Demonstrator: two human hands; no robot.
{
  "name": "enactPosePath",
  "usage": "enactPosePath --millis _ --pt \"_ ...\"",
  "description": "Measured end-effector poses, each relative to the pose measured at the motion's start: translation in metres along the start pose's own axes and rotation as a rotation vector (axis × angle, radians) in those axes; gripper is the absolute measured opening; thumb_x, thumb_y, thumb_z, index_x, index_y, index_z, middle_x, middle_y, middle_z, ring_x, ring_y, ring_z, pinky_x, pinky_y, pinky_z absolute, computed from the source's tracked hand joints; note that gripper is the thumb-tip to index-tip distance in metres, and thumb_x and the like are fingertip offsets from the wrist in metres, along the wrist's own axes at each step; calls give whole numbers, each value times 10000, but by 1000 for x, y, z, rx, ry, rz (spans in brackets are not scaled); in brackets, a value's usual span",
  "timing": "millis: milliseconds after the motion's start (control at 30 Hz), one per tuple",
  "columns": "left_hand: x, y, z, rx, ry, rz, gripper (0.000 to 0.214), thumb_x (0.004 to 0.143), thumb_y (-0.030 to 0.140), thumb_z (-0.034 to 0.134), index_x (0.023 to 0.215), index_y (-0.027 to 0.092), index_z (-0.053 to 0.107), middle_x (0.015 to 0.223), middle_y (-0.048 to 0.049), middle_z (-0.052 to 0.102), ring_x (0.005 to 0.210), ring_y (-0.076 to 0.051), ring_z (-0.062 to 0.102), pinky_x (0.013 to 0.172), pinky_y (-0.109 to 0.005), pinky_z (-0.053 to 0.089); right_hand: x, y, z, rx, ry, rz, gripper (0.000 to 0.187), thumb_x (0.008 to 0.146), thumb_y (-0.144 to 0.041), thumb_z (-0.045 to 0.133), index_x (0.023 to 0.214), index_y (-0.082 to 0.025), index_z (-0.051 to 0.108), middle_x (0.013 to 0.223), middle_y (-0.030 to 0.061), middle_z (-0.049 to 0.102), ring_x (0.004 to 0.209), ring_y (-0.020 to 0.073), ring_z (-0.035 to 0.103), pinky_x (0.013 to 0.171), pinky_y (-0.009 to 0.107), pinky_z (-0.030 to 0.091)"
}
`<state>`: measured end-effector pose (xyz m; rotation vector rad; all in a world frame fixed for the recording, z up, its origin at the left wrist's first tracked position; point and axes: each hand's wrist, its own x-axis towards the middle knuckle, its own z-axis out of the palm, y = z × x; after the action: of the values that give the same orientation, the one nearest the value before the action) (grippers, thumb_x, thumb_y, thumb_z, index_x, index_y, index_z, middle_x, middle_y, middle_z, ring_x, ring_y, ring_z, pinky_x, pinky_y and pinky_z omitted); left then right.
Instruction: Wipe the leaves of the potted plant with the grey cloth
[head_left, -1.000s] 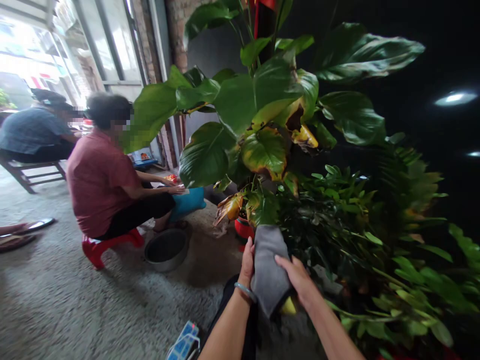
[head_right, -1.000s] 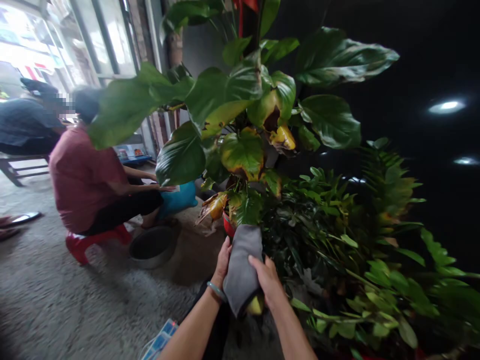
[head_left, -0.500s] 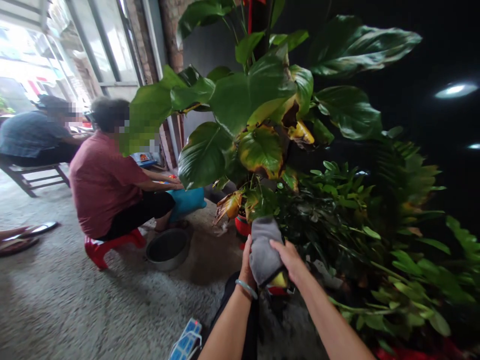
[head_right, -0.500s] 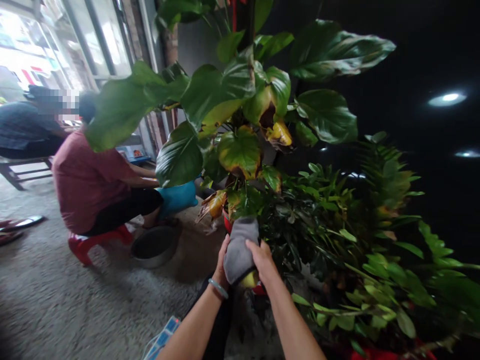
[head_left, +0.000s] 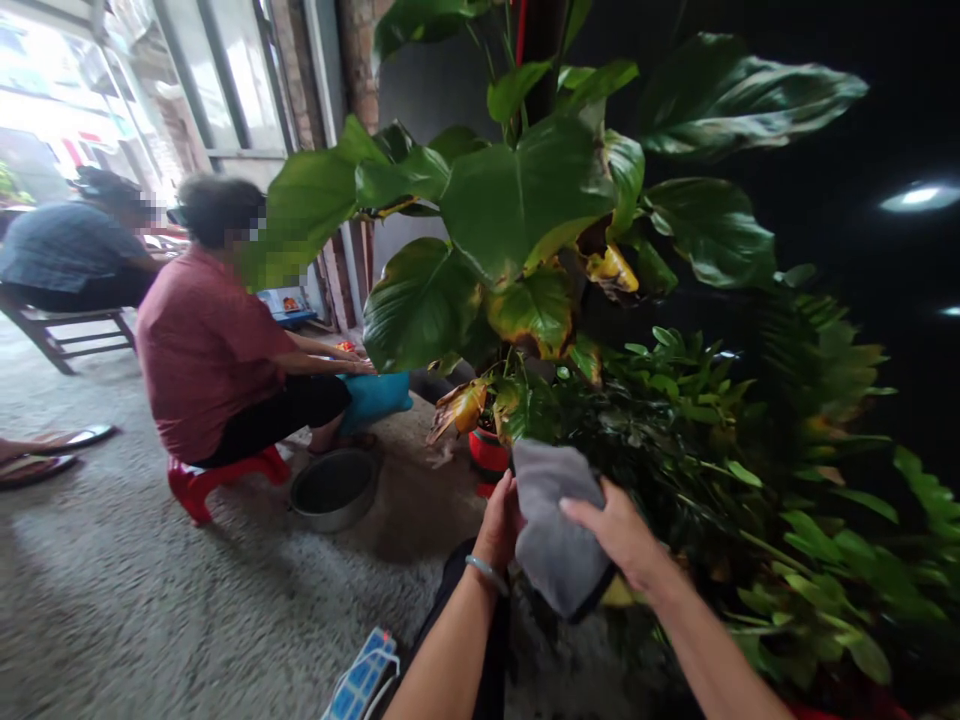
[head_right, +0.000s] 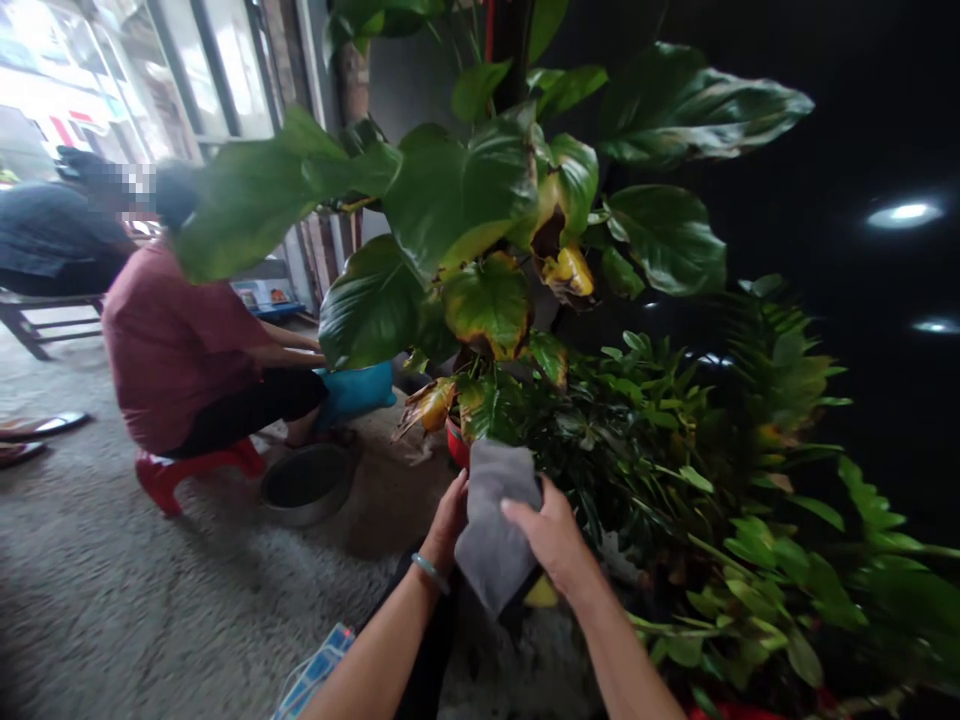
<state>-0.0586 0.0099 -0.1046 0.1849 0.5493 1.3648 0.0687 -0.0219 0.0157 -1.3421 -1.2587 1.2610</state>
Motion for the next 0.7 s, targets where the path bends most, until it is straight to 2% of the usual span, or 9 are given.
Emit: enactPosePath --millis 100,167,267,333,400,467,533,633,700 --pt "6 -4 -6 27 -78 -17 422 825 474 590 983 106 722 921 -126 737 867 -247 675 779 -337 494 27 -37 -8 69 221 -173 364 505 -360 756 823 -216 652 800 46 753 754 254 686 683 351 529" --pt "9 -6 -9 39 -100 -11 452 822 511 583 981 110 716 893 -122 725 793 -220 660 721 -319 490 46 -44 -3 139 318 -214 367 522 -386 742 835 -235 623 787 26 738 757 241 677 674 344 522" --pt "11 -8 -10 1 -66 11 429 828 506 580 1007 139 712 881 -99 728 822 -226 660 756 -327 500 56 -21 14 175 227 -27 292 528 -376 692 768 -253 580 660 10 689 696 248 662 639 367 517" --pt "10 -6 -10 -37 13 44 377 836 451 591 1022 147 716 879 -82 741 873 -235 669 810 -322 502 43 5 22 119 113 107 257 497 -331 682 722 -249 588 613 23 675 674 264 659 639 385 513" --pt "9 -3 -9 -56 73 90 332 833 387 614 1038 148 719 874 -64 750 889 -228 677 844 -304 496 21 23 22 37 40 125 284 472 -307 688 742 -235 631 660 42 705 701 273 665 668 385 511" --pt "7 -2 -9 -61 67 116 323 824 370 632 1050 156 720 851 -51 752 872 -225 685 849 -301 495 3 25 14 -20 -3 46 351 484 -329 700 819 -226 667 767 49 739 757 270 670 702 370 506" --pt "6 -3 -8 -70 15 93 362 826 429 623 1031 148 723 818 -65 747 858 -238 687 837 -320 499 -2 9 4 -31 -7 -76 416 515 -369 713 903 -225 675 853 46 750 803 265 670 725 359 501" --pt "6 -7 -6 -52 -70 19 492 847 555 534 953 114 724 800 -118 734 836 -259 684 792 -356 511 19 -21 0 22 136 -276 493 542 -402 728 997 -223 661 920 42 747 861 254 660 762 349 494" --pt "8 -9 -6 -23 -94 4 525 867 576 477 912 113 720 808 -130 728 797 -247 679 761 -360 516 40 -28 7 76 250 -307 498 565 -401 709 1026 -224 645 945 39 743 887 245 653 770 344 494"
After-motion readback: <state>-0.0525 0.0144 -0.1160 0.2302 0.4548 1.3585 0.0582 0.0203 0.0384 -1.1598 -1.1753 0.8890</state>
